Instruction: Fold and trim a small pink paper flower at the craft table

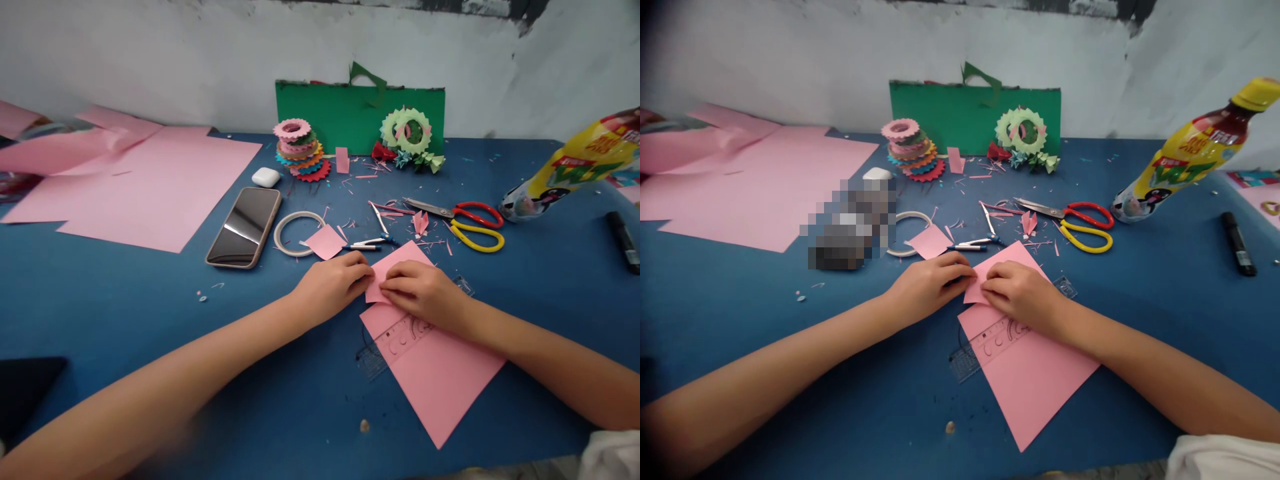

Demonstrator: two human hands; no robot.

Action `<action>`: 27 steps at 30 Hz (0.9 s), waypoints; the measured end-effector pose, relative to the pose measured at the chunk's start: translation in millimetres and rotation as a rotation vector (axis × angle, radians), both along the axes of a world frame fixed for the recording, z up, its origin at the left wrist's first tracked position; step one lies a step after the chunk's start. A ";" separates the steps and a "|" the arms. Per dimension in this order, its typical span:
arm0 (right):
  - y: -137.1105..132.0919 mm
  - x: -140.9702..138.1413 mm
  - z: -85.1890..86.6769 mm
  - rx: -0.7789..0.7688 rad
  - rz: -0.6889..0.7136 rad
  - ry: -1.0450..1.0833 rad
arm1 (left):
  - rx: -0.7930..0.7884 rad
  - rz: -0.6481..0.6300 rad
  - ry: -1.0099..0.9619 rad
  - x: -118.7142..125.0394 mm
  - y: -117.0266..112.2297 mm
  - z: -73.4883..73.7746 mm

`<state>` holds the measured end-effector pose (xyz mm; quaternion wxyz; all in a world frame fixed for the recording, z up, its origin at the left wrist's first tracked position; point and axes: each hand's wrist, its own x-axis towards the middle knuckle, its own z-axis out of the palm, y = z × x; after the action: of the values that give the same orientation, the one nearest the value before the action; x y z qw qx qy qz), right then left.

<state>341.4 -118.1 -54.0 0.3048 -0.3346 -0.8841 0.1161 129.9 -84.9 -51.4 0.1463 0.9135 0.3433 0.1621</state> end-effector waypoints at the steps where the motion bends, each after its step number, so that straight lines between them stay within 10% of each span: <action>1: -1.1 1.4 -0.3 0.025 0.000 -0.021 | 0.007 -0.007 0.001 0.1 1.3 0.4; 13: -3.5 9.2 2.9 0.082 0.065 -0.220 | 0.252 -0.097 0.091 -9.6 0.1 7.8; 27: -2.9 -4.0 11.5 0.001 0.004 -0.421 | 0.187 -0.050 0.043 -9.4 4.9 4.7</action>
<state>337.3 -121.0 -42.5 0.1131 -0.3496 -0.9290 0.0437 120.4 -80.0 -46.7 0.0570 0.9346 0.3070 0.1703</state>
